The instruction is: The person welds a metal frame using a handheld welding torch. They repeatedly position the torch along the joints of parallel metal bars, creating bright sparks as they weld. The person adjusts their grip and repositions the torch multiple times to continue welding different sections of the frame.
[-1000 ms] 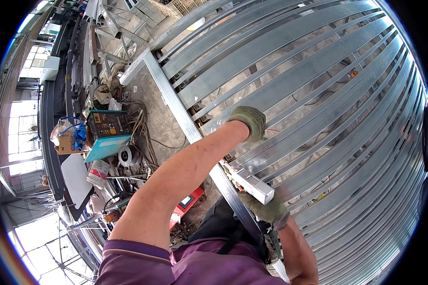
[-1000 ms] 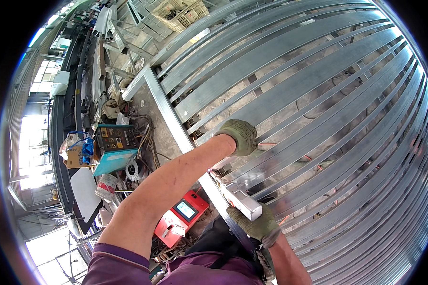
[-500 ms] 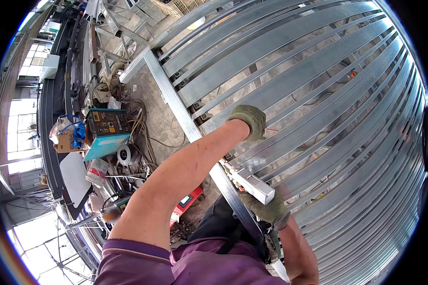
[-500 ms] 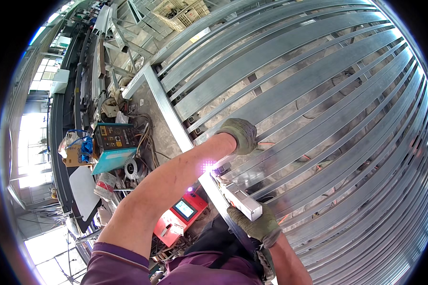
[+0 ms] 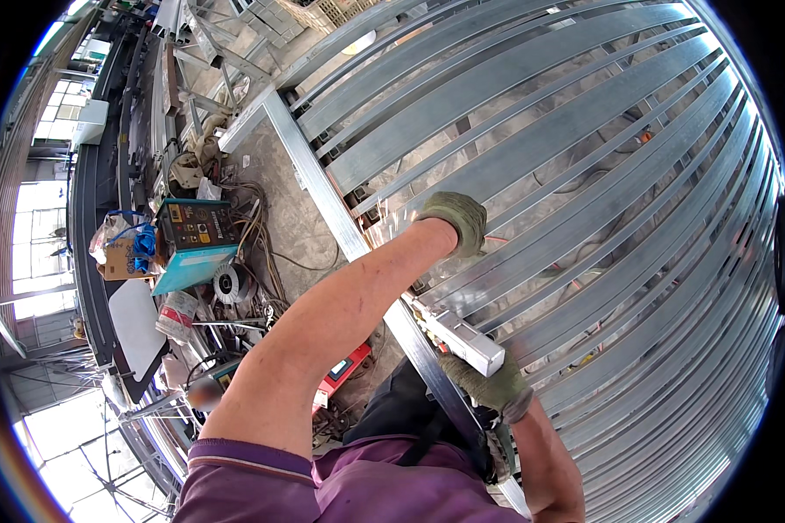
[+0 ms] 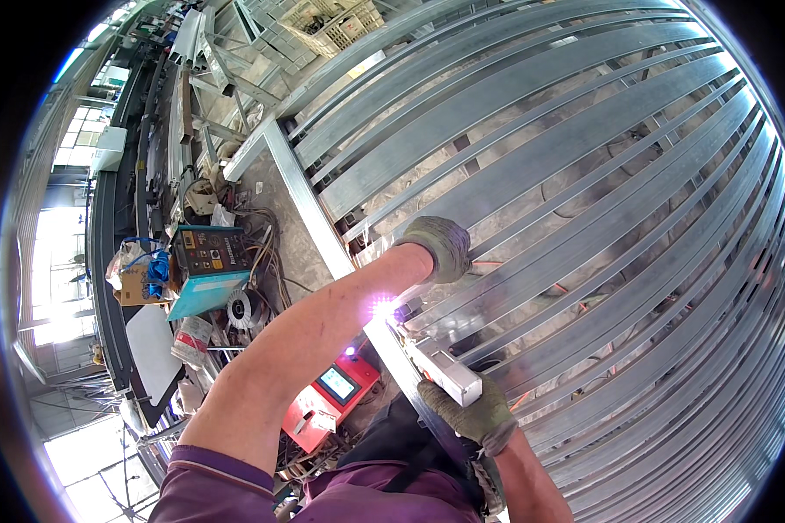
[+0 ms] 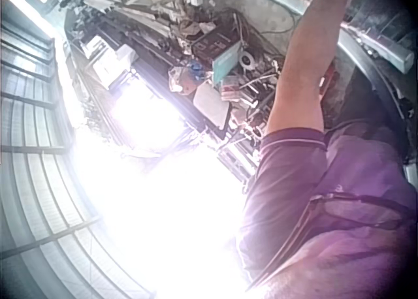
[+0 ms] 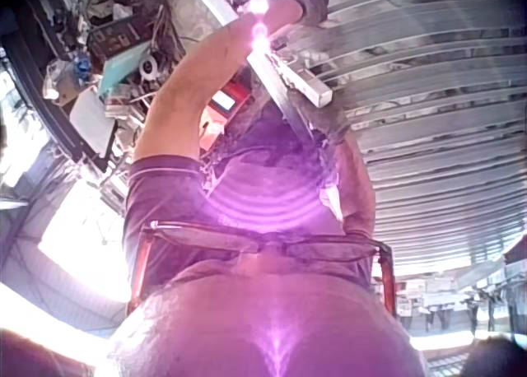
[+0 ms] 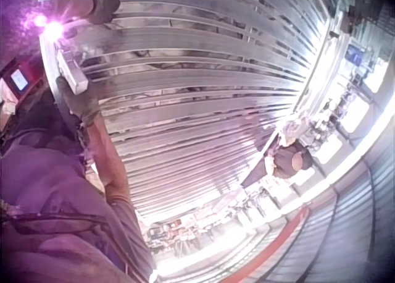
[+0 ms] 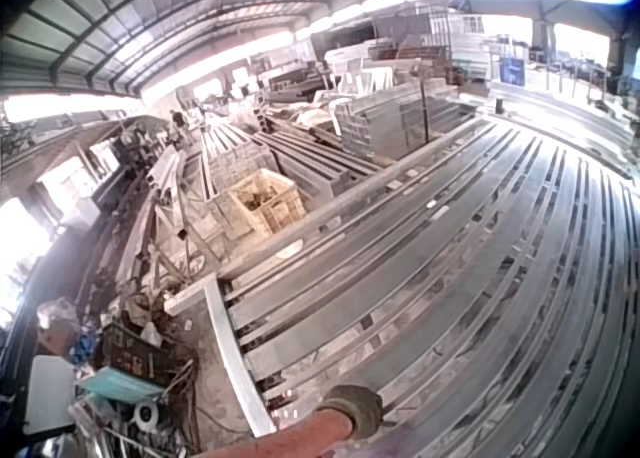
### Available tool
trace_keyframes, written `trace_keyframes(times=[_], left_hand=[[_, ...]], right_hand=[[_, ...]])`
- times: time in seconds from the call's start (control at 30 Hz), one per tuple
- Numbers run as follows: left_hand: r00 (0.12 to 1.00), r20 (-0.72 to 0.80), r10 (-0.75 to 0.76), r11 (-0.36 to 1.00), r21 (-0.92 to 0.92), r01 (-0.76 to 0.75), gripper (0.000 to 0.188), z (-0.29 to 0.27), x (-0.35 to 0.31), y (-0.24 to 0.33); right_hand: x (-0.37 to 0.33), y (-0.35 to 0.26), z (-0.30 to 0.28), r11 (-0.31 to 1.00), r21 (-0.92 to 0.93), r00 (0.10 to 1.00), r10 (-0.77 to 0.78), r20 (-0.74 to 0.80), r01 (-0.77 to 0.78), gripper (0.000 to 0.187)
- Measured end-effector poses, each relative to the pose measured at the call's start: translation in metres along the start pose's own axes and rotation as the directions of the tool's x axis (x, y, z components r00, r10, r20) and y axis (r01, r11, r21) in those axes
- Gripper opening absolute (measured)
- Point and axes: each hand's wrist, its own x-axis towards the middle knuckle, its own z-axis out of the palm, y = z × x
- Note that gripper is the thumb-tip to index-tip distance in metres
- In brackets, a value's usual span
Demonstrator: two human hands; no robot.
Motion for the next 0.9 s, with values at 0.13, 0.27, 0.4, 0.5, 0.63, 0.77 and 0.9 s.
trace_keyframes(times=[0.13, 0.27, 0.4, 0.5, 0.63, 0.77, 0.9], left_hand=[[1.0, -0.002, 0.005, 1.0, 0.01, -0.005, 0.054, -0.002, -0.001, 0.001], [1.0, -0.011, 0.011, 0.999, 0.03, -0.011, 0.052, 0.001, -0.001, 0.0], [1.0, -0.005, 0.005, 1.0, 0.023, -0.005, 0.048, 0.002, 0.002, -0.001], [1.0, 0.013, -0.001, 0.999, 0.036, 0.0, 0.046, -0.002, 0.0, 0.003], [1.0, 0.001, -0.027, 0.999, -0.02, 0.027, 0.046, -0.009, -0.009, 0.006], [0.995, -0.098, -0.01, 1.0, 0.018, 0.012, 0.044, 0.0, -0.002, 0.004], [0.999, -0.039, -0.029, 0.999, 0.026, 0.03, 0.046, -0.006, 0.0, 0.01]], right_hand=[[-0.001, 0.004, 0.0, 1.0, -0.022, 1.0, -0.008, -0.012, 0.008, 0.043], [-0.002, -0.009, -0.003, 0.997, -0.068, 1.0, 0.029, -0.009, -0.03, 0.042], [-0.004, -0.018, -0.002, 0.998, 0.018, 0.998, 0.055, -0.003, -0.055, 0.041], [-0.006, -0.015, -0.002, 0.999, 0.015, 0.999, 0.044, -0.019, -0.044, 0.04], [-0.008, -0.015, 0.001, 1.0, 0.013, 0.999, 0.026, -0.044, -0.026, 0.04], [-0.017, -0.021, 0.006, 0.992, -0.11, 0.996, 0.051, -0.076, -0.059, 0.04], [-0.033, -0.003, 0.01, 0.987, -0.032, 0.982, 0.156, -0.109, -0.16, 0.042]])
